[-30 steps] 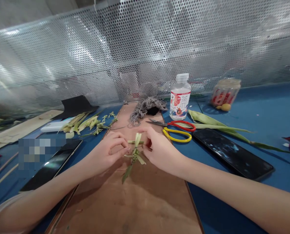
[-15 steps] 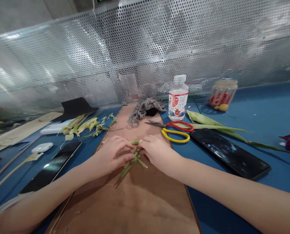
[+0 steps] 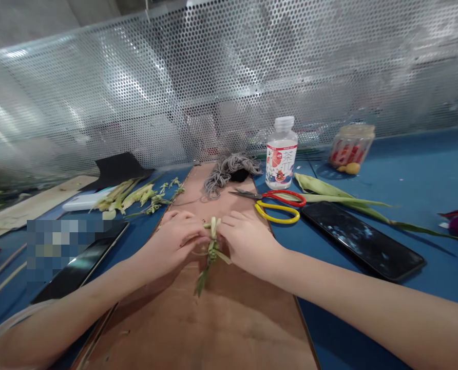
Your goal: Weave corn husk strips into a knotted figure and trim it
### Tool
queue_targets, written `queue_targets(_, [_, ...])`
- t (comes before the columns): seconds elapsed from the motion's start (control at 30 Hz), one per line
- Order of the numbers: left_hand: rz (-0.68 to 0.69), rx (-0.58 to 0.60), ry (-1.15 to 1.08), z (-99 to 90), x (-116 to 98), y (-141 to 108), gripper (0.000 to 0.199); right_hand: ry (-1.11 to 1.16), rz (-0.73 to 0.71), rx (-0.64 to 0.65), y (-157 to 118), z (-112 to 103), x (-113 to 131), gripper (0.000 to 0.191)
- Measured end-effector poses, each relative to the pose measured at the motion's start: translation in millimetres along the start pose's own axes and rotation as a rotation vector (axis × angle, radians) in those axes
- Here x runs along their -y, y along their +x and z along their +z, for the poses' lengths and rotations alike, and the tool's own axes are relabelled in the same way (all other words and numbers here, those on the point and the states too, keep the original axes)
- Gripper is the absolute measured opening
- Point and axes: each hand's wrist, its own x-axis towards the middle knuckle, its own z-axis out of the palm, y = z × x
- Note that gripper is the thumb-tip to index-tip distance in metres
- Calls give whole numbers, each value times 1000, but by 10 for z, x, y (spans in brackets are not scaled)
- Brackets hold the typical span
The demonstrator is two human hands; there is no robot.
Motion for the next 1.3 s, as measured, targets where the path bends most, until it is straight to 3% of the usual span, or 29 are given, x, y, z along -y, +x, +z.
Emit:
queue_targets(0.2, [14, 1, 17, 12, -38, -30, 17, -19, 60, 18, 15, -3, 28, 14])
queue_targets(0.33, [-91, 31, -46, 9, -22, -1, 21, 103, 130, -8, 28, -31, 35, 18])
queue_targets(0.57, [-312, 135, -573, -40, 65, 16, 30, 727, 444, 27, 78, -182, 129, 14])
queue_targets(0.73, [-339, 69, -678, -30, 57, 3, 33, 1183, 608, 77, 68, -94, 58, 15])
queue_targets(0.87, [-382, 111, -815, -9, 81, -13, 25, 1393, 621, 76, 45, -23, -12, 21])
queue_targets(1.03, [-359, 55, -870, 34, 99, -12, 22, 1442, 618, 75, 51, -3, -26, 23])
queue_targets(1.3, [-355, 86, -784, 32, 29, 33, 9, 1431, 636, 53, 63, 63, -44, 23])
